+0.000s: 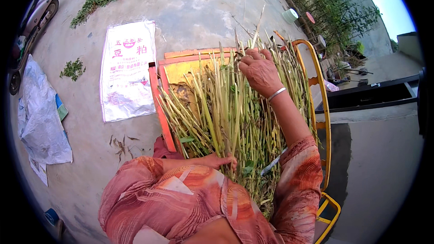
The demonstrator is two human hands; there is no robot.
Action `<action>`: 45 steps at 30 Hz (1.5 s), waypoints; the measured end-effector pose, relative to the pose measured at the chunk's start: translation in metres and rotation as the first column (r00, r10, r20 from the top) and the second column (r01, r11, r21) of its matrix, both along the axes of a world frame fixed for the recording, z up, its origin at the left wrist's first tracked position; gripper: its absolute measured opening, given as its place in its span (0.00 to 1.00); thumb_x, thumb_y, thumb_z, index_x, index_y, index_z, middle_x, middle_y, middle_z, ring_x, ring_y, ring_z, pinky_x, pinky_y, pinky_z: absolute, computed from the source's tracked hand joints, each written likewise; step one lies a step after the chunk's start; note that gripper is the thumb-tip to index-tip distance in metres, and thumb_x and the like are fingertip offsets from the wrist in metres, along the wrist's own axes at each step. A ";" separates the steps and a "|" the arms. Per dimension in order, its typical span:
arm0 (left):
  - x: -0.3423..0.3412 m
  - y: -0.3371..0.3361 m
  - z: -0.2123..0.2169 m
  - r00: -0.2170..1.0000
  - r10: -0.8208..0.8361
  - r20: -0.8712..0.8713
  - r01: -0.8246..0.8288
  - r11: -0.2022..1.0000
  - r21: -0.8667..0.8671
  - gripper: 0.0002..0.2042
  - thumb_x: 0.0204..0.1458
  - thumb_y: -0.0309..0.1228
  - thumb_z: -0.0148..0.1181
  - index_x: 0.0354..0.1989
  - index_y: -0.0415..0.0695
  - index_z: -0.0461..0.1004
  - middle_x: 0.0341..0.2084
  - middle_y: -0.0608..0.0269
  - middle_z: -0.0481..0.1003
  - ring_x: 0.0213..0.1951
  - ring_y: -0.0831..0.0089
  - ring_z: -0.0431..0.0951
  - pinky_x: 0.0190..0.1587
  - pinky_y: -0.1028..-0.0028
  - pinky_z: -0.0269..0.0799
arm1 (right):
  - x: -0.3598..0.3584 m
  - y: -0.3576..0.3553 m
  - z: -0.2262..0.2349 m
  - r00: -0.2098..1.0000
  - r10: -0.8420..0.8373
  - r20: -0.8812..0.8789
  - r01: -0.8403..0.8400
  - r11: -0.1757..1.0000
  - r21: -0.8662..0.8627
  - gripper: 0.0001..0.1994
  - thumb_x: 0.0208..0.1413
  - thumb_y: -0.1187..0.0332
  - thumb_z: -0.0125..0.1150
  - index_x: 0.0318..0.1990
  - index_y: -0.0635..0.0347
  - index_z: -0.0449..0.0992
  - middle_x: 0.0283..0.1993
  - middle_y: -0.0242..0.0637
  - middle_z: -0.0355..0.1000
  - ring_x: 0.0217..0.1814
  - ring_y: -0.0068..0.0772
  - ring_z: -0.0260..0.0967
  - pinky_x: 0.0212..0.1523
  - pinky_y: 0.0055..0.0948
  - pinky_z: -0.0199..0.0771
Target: The person gathers long green plant stalks from a yellow cart and arranges them into bundles. They secure each bundle with a white plastic tie, repeating the process to organize the pile of vegetation.
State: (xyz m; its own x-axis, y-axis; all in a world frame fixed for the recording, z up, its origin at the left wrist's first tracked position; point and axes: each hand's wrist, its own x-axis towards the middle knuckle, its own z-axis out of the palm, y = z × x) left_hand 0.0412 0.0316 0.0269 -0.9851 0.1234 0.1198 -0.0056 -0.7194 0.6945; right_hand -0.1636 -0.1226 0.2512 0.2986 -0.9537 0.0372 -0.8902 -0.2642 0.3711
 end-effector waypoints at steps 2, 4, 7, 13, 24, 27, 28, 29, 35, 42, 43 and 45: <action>0.003 -0.005 -0.019 0.999 0.012 0.037 -0.011 0.999 -0.036 0.20 0.61 0.47 0.37 0.40 0.43 0.67 0.33 0.65 0.70 0.44 0.74 0.72 0.51 0.73 0.64 | 0.002 0.004 0.032 0.981 -0.084 -0.176 0.118 0.975 0.191 0.02 0.46 0.70 0.54 0.25 0.55 0.70 0.30 0.32 0.70 0.44 0.35 0.68 0.50 0.41 0.62; 0.005 -0.011 -0.015 0.997 0.033 0.063 -0.030 0.999 -0.038 0.20 0.61 0.48 0.35 0.38 0.43 0.66 0.32 0.66 0.69 0.43 0.76 0.71 0.51 0.75 0.62 | 0.000 0.019 0.052 0.978 -0.210 0.003 0.199 0.929 0.313 0.05 0.46 0.69 0.55 0.23 0.58 0.70 0.26 0.36 0.68 0.35 0.41 0.68 0.40 0.40 0.65; -0.002 -0.014 -0.003 0.999 0.025 0.038 -0.021 0.994 -0.103 0.20 0.61 0.48 0.35 0.37 0.43 0.66 0.31 0.65 0.69 0.40 0.75 0.71 0.49 0.75 0.63 | -0.009 0.038 0.071 0.939 -0.308 0.155 0.235 0.900 0.366 0.08 0.48 0.68 0.56 0.22 0.62 0.69 0.23 0.42 0.66 0.28 0.48 0.67 0.29 0.41 0.66; -0.014 0.005 -0.005 0.999 -0.034 0.042 0.030 0.996 0.079 0.19 0.60 0.48 0.37 0.35 0.43 0.65 0.28 0.67 0.67 0.37 0.74 0.69 0.47 0.73 0.63 | -0.030 0.080 0.087 0.847 -0.455 0.274 0.341 0.861 0.376 0.06 0.51 0.69 0.53 0.27 0.62 0.71 0.19 0.46 0.65 0.23 0.50 0.66 0.24 0.42 0.65; -0.022 -0.003 0.007 0.990 0.033 0.135 -0.073 0.949 0.307 0.15 0.58 0.44 0.48 0.27 0.45 0.64 0.19 0.68 0.62 0.27 0.74 0.63 0.36 0.73 0.60 | -0.001 0.171 0.079 0.947 -0.132 -0.294 0.255 0.865 0.432 0.04 0.47 0.67 0.52 0.26 0.51 0.73 0.25 0.31 0.67 0.40 0.33 0.65 0.41 0.38 0.62; -0.024 -0.009 0.016 0.994 0.027 0.104 -0.056 0.957 0.284 0.15 0.58 0.43 0.47 0.26 0.45 0.63 0.19 0.69 0.61 0.26 0.74 0.62 0.36 0.72 0.60 | 0.027 0.202 0.055 0.970 -0.180 -0.160 0.237 0.842 0.485 0.04 0.46 0.68 0.53 0.24 0.56 0.72 0.24 0.34 0.67 0.31 0.33 0.67 0.37 0.35 0.67; -0.025 -0.010 0.014 0.995 0.029 0.099 -0.055 0.960 0.275 0.15 0.59 0.43 0.47 0.25 0.45 0.62 0.19 0.69 0.61 0.26 0.74 0.62 0.36 0.72 0.60 | 0.035 0.210 0.050 0.965 -0.207 -0.160 0.260 0.813 0.520 0.04 0.45 0.68 0.53 0.23 0.56 0.71 0.24 0.35 0.67 0.28 0.33 0.68 0.32 0.34 0.69; -0.025 -0.008 0.012 0.995 0.026 0.094 -0.051 0.962 0.269 0.15 0.59 0.42 0.47 0.25 0.45 0.62 0.19 0.69 0.61 0.27 0.74 0.62 0.36 0.72 0.60 | 0.036 0.220 0.044 0.963 -0.228 -0.146 0.271 0.818 0.508 0.04 0.46 0.69 0.53 0.24 0.57 0.70 0.24 0.35 0.67 0.27 0.33 0.68 0.28 0.33 0.69; -0.027 0.009 0.019 0.996 -0.045 0.077 0.017 0.946 0.325 0.14 0.59 0.42 0.47 0.25 0.46 0.60 0.19 0.70 0.59 0.28 0.74 0.62 0.38 0.72 0.59 | 0.030 0.237 0.026 0.912 -0.408 0.054 0.380 0.886 0.266 0.04 0.46 0.71 0.53 0.24 0.57 0.65 0.23 0.37 0.66 0.23 0.35 0.68 0.19 0.33 0.68; -0.011 -0.005 -0.037 0.906 0.006 0.423 -0.222 0.858 0.463 0.13 0.56 0.44 0.50 0.29 0.49 0.64 0.22 0.71 0.62 0.31 0.73 0.64 0.43 0.70 0.62 | 0.026 0.271 0.169 0.596 -0.571 0.564 0.797 0.509 -0.326 0.07 0.57 0.79 0.43 0.26 0.65 0.62 0.19 0.34 0.53 0.19 0.20 0.47 0.20 0.21 0.52; -0.015 -0.012 -0.033 0.897 0.034 0.441 -0.258 0.851 0.458 0.12 0.56 0.44 0.51 0.30 0.49 0.64 0.23 0.71 0.62 0.32 0.73 0.65 0.43 0.70 0.63 | 0.041 0.288 0.173 0.578 -0.686 0.442 0.816 0.501 -0.288 0.06 0.55 0.80 0.43 0.26 0.65 0.62 0.20 0.36 0.53 0.18 0.25 0.48 0.20 0.23 0.54; -0.028 -0.022 -0.033 0.897 0.068 0.437 -0.305 0.810 0.501 0.12 0.55 0.42 0.53 0.30 0.48 0.65 0.24 0.69 0.65 0.32 0.73 0.66 0.42 0.71 0.65 | 0.070 0.326 0.168 0.495 -0.839 0.228 0.869 0.478 -0.129 0.04 0.52 0.81 0.45 0.26 0.67 0.62 0.20 0.42 0.56 0.18 0.40 0.53 0.21 0.30 0.57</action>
State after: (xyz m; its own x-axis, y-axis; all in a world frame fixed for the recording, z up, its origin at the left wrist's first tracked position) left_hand 0.0131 0.0095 -0.0063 -0.9597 -0.0366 -0.2787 -0.0077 -0.9877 0.1560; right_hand -0.0934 0.2031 0.4197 -0.6809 -0.6963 0.2270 -0.6704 0.7174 0.1897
